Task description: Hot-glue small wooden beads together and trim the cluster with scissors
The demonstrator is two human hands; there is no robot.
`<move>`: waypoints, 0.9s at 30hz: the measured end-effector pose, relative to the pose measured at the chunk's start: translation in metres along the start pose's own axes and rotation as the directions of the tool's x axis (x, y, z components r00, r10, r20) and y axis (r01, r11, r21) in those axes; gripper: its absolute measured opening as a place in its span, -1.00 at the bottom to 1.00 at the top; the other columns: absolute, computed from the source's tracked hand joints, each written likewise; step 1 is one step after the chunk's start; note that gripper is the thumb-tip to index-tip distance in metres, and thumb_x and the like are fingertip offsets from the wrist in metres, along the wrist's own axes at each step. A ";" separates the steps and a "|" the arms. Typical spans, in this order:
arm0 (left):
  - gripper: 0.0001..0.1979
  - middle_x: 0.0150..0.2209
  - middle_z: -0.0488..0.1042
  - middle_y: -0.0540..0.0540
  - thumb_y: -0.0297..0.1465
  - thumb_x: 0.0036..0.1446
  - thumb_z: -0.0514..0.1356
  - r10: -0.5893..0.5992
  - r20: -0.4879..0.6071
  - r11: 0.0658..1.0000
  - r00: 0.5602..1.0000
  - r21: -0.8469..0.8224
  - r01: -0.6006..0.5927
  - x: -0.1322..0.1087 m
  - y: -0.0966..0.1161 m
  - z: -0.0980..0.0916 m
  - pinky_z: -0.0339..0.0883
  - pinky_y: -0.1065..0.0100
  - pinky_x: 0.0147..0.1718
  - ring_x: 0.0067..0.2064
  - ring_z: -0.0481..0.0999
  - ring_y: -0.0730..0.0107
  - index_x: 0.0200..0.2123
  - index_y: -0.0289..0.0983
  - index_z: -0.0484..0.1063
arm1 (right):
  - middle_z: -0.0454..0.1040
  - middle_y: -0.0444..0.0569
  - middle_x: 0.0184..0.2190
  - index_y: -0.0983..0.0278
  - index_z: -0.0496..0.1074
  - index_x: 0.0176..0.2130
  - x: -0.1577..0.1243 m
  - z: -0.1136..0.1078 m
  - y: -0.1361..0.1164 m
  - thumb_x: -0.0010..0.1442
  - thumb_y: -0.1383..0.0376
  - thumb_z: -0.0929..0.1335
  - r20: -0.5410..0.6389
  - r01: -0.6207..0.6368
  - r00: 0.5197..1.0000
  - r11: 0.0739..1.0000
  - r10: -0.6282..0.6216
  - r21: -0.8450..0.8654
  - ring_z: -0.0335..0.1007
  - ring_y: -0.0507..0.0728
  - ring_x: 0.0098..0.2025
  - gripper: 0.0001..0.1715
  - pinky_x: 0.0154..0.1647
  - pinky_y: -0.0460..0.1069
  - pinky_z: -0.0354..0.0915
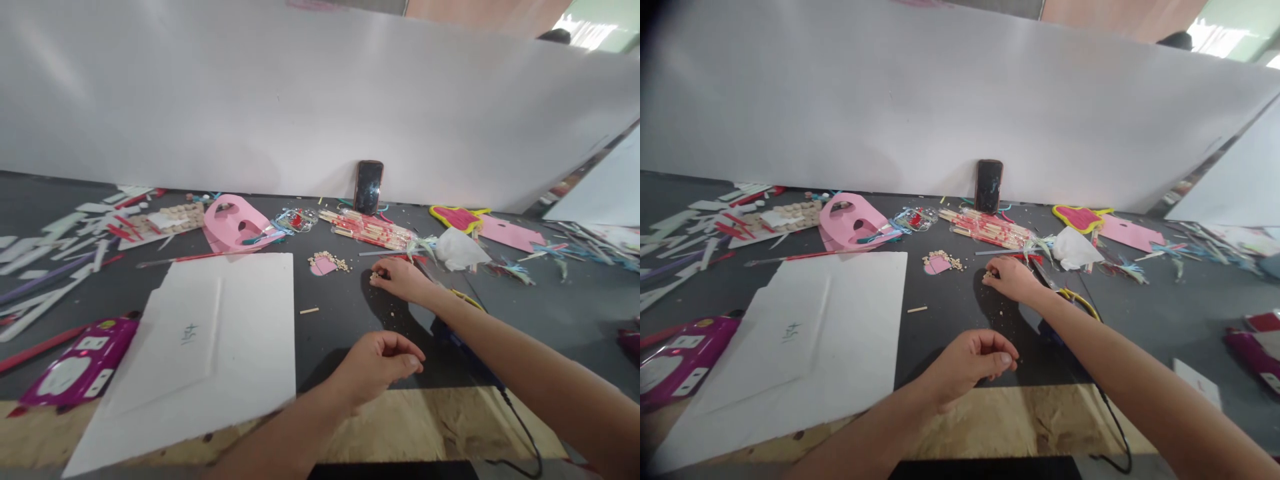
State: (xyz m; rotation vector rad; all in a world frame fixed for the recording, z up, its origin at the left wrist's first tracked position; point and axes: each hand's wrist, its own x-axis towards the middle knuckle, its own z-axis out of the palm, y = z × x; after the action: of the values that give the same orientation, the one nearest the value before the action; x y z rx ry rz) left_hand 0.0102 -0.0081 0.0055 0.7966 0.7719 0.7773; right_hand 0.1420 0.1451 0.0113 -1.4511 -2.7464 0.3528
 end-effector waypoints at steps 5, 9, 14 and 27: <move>-0.84 -0.44 0.48 -0.03 -0.38 -0.09 0.25 -0.003 0.000 1.000 1.000 -0.001 0.003 -0.001 0.000 0.000 0.02 0.44 -0.50 -0.53 0.23 0.57 -0.39 -0.32 0.50 | 0.38 0.03 0.01 0.26 0.35 0.02 0.004 0.000 -0.002 0.28 0.20 0.31 0.000 0.002 1.000 1.000 -0.002 -0.002 0.39 0.15 -0.07 -0.66 -0.09 0.14 0.37; -0.83 -0.45 0.48 -0.02 -0.37 -0.12 0.27 -0.004 0.002 1.000 1.000 -0.010 0.004 -0.001 0.001 0.001 0.05 0.44 -0.48 -0.51 0.25 0.56 -0.39 -0.32 0.50 | 0.39 0.03 0.00 0.27 0.34 0.02 0.002 -0.001 0.002 0.27 0.20 0.31 0.030 -0.015 0.999 1.000 0.014 0.007 0.40 0.15 -0.08 -0.65 -0.10 0.14 0.37; -0.82 -0.44 0.48 -0.01 -0.37 -0.10 0.26 -0.015 0.016 1.000 1.000 0.002 0.015 -0.001 0.002 0.001 0.08 0.45 -0.45 -0.50 0.27 0.57 -0.38 -0.33 0.50 | 0.40 0.02 -0.01 0.26 0.35 0.01 -0.002 0.000 0.009 0.28 0.20 0.30 0.062 -0.055 0.997 0.998 0.053 0.016 0.41 0.14 -0.10 -0.67 -0.12 0.12 0.38; -0.74 -0.43 0.48 -0.03 -0.30 -0.13 0.33 0.003 0.015 1.000 1.000 -0.007 -0.003 0.001 -0.003 -0.002 0.09 0.45 -0.46 -0.48 0.28 0.57 -0.36 -0.34 0.50 | 0.49 -0.12 -0.53 0.25 0.46 -0.23 -0.077 -0.060 -0.016 0.28 0.16 0.20 -0.387 -0.165 0.902 0.980 0.194 0.107 0.37 0.06 -0.52 -0.68 -0.47 -0.07 0.25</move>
State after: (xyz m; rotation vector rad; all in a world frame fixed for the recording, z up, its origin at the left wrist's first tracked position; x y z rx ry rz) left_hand 0.0096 -0.0082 0.0020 0.7967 0.7548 0.7755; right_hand 0.1802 0.0847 0.0799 -1.5613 -2.2687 0.1356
